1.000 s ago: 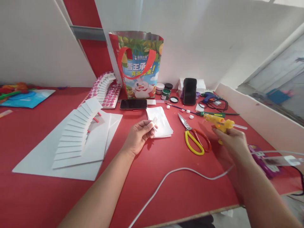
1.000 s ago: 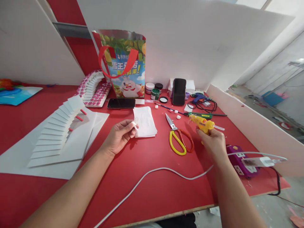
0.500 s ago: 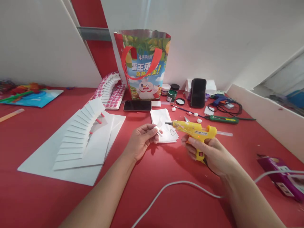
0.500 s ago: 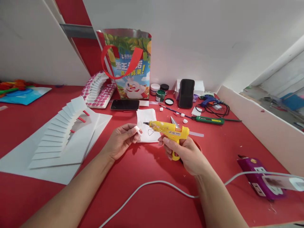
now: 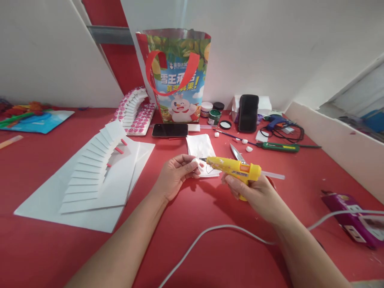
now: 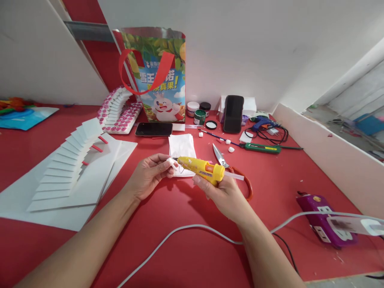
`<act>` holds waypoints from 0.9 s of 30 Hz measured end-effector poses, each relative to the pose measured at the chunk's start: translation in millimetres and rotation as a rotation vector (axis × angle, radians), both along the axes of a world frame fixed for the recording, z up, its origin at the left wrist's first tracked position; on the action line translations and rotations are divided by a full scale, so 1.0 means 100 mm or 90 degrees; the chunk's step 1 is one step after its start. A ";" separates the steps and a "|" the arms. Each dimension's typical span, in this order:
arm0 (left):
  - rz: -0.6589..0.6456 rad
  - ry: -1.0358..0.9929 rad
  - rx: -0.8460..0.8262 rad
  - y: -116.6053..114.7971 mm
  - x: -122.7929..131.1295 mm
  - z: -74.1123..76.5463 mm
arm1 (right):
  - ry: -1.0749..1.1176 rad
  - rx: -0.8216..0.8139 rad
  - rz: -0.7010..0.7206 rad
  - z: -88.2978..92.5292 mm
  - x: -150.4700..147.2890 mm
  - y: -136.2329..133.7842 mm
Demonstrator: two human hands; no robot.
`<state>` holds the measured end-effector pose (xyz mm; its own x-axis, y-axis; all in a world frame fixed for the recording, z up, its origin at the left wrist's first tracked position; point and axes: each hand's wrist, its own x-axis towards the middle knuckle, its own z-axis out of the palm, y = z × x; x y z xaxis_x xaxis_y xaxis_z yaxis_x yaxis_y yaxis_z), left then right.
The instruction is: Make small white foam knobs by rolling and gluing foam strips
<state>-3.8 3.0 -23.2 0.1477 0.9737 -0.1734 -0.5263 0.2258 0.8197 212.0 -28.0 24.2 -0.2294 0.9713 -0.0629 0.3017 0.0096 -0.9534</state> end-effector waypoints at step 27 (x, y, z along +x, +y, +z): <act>-0.015 0.043 0.000 -0.02 0.01 0.02 | -0.043 0.056 -0.036 -0.07 0.01 0.01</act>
<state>-2.7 1.3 -21.5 0.1592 0.9701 -0.1834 -0.4642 0.2375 0.8533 213.0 -27.0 17.4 -0.1727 0.9849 0.0104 0.3678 0.0743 -0.9269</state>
